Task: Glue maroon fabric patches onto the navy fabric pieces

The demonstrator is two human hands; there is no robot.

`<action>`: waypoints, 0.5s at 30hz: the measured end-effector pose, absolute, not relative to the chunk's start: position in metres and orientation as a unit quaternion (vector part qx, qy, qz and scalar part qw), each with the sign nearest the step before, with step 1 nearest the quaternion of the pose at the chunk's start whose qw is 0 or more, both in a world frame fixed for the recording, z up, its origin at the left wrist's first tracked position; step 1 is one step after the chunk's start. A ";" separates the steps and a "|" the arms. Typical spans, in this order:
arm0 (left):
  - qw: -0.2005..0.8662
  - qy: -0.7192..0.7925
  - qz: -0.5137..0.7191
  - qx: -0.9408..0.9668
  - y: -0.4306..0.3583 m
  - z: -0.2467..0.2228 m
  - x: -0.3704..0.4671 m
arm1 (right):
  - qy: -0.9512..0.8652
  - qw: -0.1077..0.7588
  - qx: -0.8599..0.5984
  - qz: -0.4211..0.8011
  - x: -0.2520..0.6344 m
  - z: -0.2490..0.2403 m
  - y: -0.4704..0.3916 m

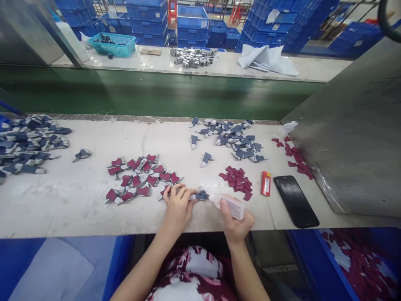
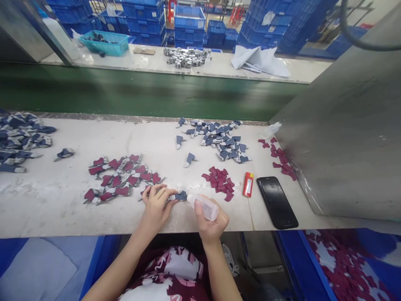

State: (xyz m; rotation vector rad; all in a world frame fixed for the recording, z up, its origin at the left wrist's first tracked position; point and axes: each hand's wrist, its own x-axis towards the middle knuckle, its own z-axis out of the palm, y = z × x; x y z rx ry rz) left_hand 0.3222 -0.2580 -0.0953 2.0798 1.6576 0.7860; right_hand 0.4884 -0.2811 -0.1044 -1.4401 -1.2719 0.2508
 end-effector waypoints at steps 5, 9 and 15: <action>0.186 0.588 0.279 0.736 -0.258 -0.096 0.323 | -0.541 0.566 -0.611 0.116 0.489 -0.106 -0.281; 0.185 0.594 0.281 0.731 -0.258 -0.098 0.323 | -0.531 0.568 -0.619 0.113 0.488 -0.105 -0.281; 0.191 0.595 0.273 0.731 -0.259 -0.096 0.323 | -0.517 0.571 -0.627 0.114 0.486 -0.104 -0.281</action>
